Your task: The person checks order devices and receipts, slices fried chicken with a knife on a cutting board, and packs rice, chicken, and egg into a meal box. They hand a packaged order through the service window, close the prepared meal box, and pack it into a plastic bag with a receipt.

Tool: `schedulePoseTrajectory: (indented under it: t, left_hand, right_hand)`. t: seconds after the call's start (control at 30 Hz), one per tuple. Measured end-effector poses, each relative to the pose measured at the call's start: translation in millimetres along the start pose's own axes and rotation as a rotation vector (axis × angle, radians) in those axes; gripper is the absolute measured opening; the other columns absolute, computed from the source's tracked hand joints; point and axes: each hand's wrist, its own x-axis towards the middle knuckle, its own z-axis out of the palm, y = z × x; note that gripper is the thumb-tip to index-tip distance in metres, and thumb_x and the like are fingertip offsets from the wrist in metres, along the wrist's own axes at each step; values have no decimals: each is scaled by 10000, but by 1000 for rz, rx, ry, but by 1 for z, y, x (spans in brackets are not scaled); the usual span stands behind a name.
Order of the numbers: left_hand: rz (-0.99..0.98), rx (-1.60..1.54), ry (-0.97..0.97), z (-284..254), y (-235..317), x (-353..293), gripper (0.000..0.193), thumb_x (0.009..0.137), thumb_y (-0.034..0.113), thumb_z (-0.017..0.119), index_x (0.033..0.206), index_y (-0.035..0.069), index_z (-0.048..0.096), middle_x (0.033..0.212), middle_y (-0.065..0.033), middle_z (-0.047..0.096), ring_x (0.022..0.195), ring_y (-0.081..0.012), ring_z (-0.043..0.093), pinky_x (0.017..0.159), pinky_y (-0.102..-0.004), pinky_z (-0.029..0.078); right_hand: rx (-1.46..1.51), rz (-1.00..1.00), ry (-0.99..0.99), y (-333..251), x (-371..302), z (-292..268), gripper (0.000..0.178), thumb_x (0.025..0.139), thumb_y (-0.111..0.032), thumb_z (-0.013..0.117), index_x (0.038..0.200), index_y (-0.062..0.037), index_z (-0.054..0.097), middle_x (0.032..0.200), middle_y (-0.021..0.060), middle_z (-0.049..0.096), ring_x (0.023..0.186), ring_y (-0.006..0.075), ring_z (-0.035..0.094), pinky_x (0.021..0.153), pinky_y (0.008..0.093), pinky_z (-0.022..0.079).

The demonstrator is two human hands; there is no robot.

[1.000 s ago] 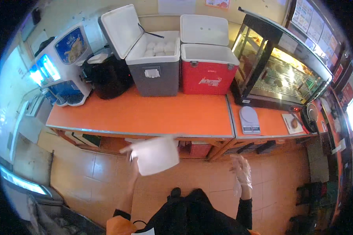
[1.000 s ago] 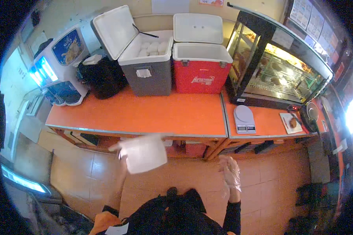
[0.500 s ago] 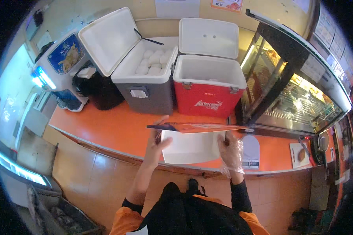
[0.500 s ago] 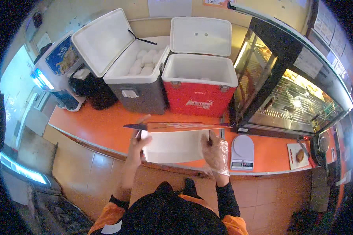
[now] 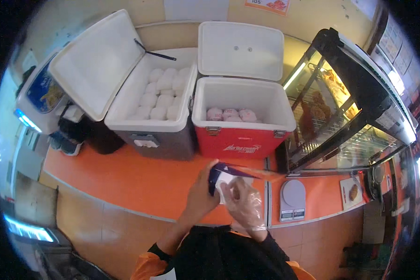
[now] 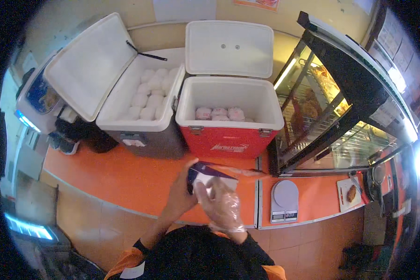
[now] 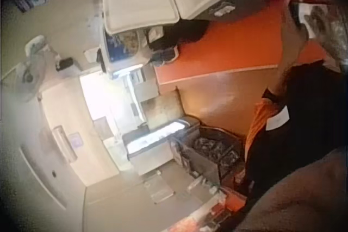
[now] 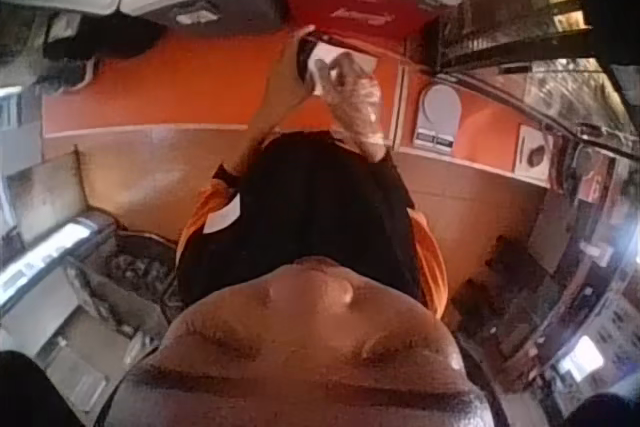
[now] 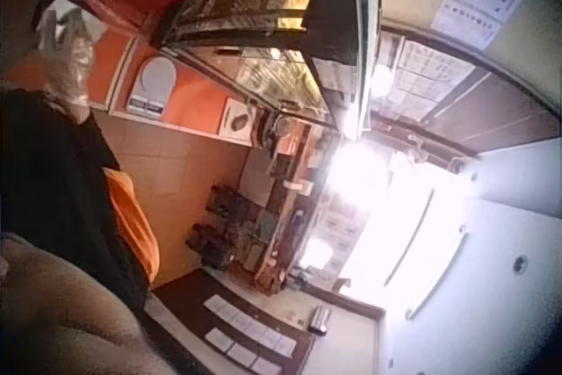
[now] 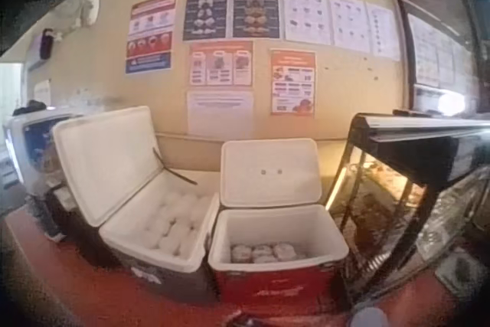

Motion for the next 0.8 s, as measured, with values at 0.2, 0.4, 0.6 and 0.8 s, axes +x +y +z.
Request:
schedulePoseTrajectory:
  t: [0.2,0.4,0.6,0.8]
  left_hand:
    - [-96,259,-133,24,-6,8,866,748,243,728,1477,179,263,1073,-196,528,964,-422,614,661,-492,548]
    - [52,432,-125,25,-32,23,873,739,216,723,1478,117,269,1037,-200,513,912,-393,622,641,-469,556]
    - [-30,319,-214,34,-29,41,791,801,236,673,1486,217,280,1016,-207,508,818,-409,631,638,-483,556]
    - [-183,46,-456,52,-84,37,639,870,238,585,1448,305,324,1029,-240,522,810,-447,625,670,-530,538]
  right_hand:
    - [26,99,89,13,28,14,255,872,-207,666,776,6,565,622,159,555,520,239,524,509,371,417]
    - [52,247,-70,45,46,-5,254,853,-173,672,741,17,546,628,161,550,523,229,490,510,364,405]
    - [-93,66,94,49,42,42,178,866,-155,625,824,16,600,668,193,582,595,324,604,554,408,456]
    - [-287,165,-310,48,49,26,282,927,-307,534,956,-57,660,786,191,667,741,410,651,647,487,510]
